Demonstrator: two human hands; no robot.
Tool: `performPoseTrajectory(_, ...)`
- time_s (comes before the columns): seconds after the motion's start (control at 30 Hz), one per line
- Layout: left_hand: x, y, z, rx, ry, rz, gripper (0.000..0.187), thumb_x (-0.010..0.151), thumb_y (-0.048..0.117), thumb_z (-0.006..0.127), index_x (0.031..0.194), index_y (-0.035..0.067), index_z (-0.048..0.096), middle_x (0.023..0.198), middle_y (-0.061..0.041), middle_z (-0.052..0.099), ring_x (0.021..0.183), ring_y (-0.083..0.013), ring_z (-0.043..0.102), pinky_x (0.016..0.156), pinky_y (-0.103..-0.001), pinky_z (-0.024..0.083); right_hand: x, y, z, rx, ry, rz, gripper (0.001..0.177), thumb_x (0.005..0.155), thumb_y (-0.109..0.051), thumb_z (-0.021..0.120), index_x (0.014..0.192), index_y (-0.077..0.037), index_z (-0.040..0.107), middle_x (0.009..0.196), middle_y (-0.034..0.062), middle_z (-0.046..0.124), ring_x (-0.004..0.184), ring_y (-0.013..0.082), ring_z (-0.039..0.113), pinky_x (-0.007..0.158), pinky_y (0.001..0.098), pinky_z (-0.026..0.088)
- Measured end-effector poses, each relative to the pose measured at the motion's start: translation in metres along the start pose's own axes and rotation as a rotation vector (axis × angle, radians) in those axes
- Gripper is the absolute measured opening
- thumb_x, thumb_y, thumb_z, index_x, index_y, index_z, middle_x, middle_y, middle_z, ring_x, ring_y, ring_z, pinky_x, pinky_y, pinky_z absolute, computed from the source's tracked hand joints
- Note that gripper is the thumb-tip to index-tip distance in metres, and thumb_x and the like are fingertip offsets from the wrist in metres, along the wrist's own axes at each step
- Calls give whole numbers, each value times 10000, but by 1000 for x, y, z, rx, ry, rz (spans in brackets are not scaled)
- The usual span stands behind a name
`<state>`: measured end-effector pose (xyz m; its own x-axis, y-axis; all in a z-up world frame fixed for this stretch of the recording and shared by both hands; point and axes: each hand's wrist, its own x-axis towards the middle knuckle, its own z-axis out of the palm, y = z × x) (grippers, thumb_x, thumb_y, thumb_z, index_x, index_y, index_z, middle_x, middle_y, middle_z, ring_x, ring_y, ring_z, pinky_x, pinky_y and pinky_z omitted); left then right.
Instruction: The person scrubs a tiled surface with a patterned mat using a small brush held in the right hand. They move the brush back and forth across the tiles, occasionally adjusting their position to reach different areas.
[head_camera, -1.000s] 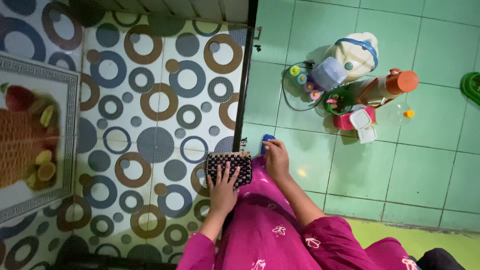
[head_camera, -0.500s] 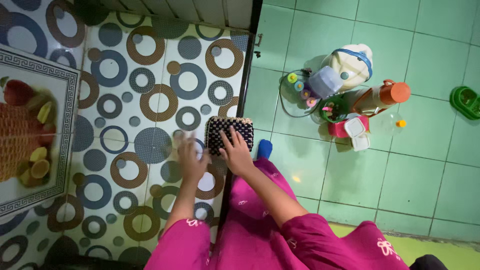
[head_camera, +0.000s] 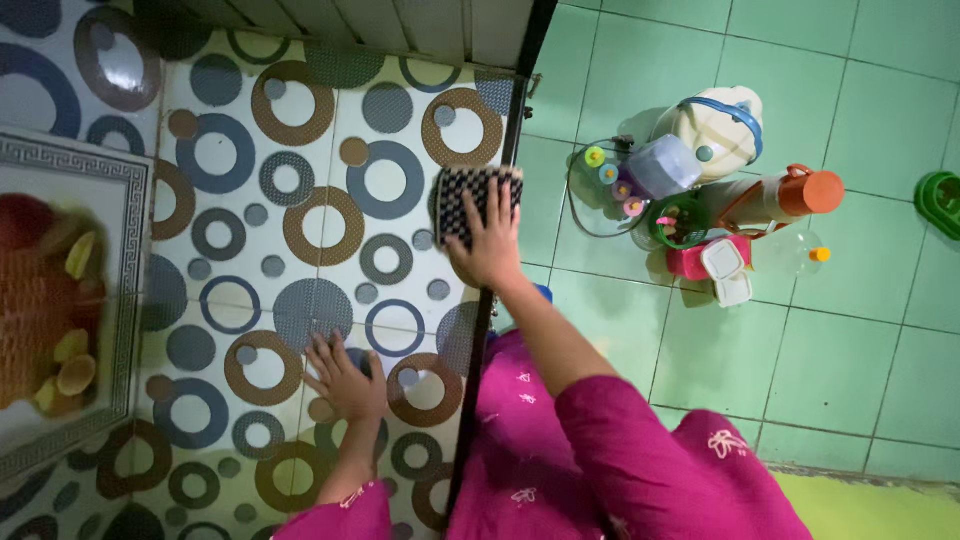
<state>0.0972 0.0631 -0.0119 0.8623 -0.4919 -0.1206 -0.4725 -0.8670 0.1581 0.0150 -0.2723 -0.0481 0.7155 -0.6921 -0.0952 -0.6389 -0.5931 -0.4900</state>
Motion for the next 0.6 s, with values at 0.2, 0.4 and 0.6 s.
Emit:
performPoseTrajectory(0.2, 4, 1, 0, -7, -42, -60, 791, 882, 428, 584, 1577, 109, 382, 1695, -188, 234, 1602, -375, 100, 1269, -615, -21, 76, 30, -3, 26, 111, -13, 942, 900, -600, 694, 1639, -168, 300, 1693, 275, 52, 1561, 495, 41, 1204, 704, 164)
performPoseTrajectory(0.4, 1, 1, 0, 26, 15, -11, 727, 979, 465, 514, 1593, 99, 383, 1732, -173, 211, 1630, -372, 81, 1281, -614, -24, 106, 31, -11, -92, -17, 67, 933, 935, -607, 605, 1647, -139, 226, 1675, 305, 8, 1545, 510, 5, 1183, 705, 159)
performPoseTrajectory(0.6, 6, -1, 3, 163, -44, -46, 779, 901, 518, 548, 1534, 92, 394, 1709, -185, 192, 1599, -368, 68, 1255, -611, -25, 2, -23, -3, -137, -84, 78, 891, 995, -565, 522, 1644, -49, 197, 1665, 349, 12, 1544, 515, -9, 1209, 689, 88)
